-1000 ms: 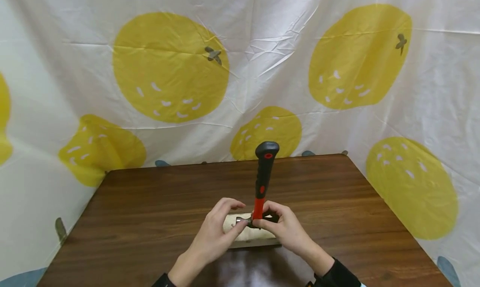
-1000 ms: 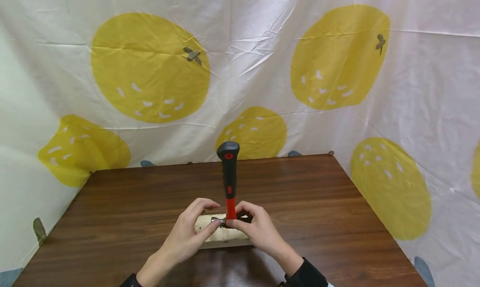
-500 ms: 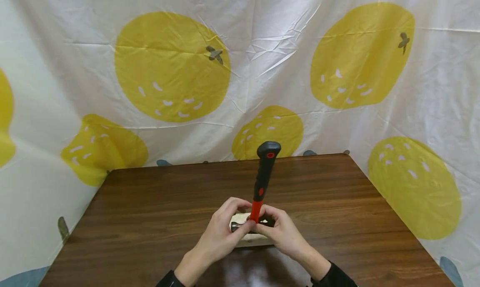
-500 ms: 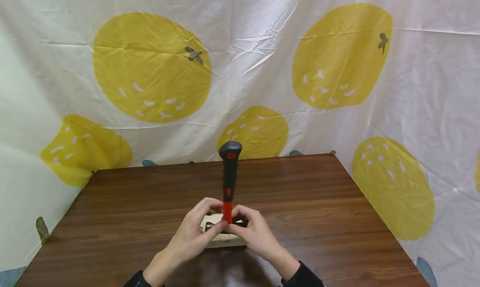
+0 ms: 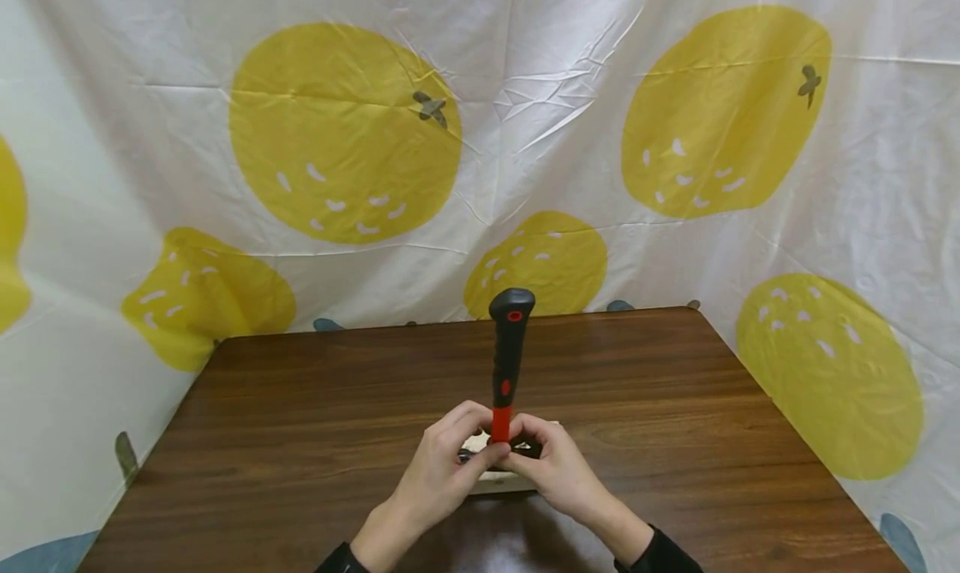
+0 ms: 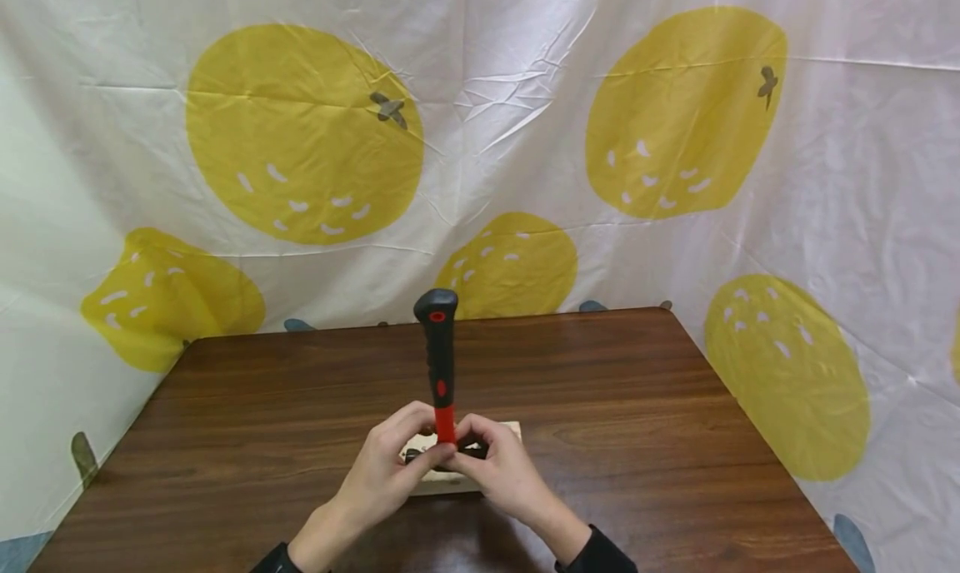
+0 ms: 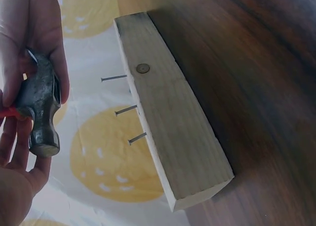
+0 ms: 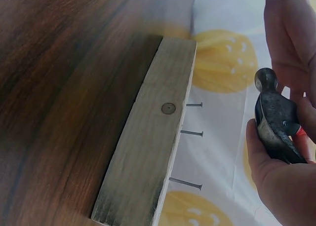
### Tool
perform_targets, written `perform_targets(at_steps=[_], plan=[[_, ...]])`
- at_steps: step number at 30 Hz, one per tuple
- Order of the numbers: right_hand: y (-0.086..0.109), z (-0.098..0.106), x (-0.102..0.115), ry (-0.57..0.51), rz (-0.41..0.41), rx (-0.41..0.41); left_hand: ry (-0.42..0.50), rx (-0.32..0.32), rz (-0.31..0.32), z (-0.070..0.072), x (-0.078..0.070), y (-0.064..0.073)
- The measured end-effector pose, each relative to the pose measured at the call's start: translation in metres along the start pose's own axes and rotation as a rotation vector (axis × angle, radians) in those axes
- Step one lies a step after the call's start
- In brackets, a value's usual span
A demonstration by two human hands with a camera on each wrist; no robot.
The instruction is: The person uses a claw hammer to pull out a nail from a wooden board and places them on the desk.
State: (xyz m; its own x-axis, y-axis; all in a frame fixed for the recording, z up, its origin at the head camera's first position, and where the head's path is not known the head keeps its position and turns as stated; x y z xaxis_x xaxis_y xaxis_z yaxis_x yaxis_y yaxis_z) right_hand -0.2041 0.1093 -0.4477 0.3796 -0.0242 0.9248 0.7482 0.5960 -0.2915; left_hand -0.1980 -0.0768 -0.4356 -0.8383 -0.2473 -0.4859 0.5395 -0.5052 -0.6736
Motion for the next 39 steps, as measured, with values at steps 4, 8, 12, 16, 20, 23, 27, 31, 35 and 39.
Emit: perform_targets(at_steps=[4, 8, 12, 16, 20, 23, 27, 31, 35, 39], plan=[[0.001, -0.002, 0.000, 0.010, -0.038, 0.000, 0.002, -0.005, 0.009, -0.001, 0.000, 0.003], [0.002, -0.005, 0.002, 0.007, -0.085, 0.001, 0.004, -0.018, 0.021, -0.002, 0.000, 0.006], [0.002, -0.006, 0.003, -0.003, -0.102, 0.004, 0.004, -0.020, 0.020, -0.002, 0.000, 0.007], [0.003, -0.004, 0.003, -0.017, -0.097, 0.038, 0.011, -0.006, 0.040, -0.001, 0.001, 0.008], [0.004, -0.002, 0.003, 0.033, -0.076, 0.050, 0.039, -0.009, 0.100, 0.002, 0.003, 0.011], [0.004, 0.001, 0.003, 0.065, -0.059, 0.046, 0.034, -0.023, 0.114, 0.006, 0.005, 0.014], [0.003, 0.007, 0.004, 0.066, -0.065, 0.048, 0.002, -0.028, 0.119, 0.012, 0.009, 0.017], [0.001, 0.013, 0.005, 0.077, -0.081, 0.039, -0.012, -0.024, 0.140, 0.018, 0.013, 0.020], [0.001, 0.018, 0.007, 0.091, -0.086, 0.026, -0.014, -0.029, 0.158, 0.022, 0.016, 0.023], [0.003, 0.021, 0.008, 0.121, -0.093, 0.019, -0.025, -0.045, 0.145, 0.024, 0.017, 0.023]])
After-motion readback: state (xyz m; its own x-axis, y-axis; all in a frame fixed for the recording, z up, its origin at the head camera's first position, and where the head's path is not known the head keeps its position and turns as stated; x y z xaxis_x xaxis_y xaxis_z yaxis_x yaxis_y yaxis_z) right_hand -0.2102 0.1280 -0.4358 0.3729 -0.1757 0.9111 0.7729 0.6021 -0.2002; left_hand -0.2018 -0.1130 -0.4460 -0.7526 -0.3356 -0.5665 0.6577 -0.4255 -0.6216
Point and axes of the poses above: each hand's wrist, its own y-axis away from the middle knuckle, its own z-axis out of the back of the hand, x = y × z, the point moved 1 cm from there along -y, towards the middle knuckle, and after that the axes turned 10 degrees about x, right-handed, at the moved point
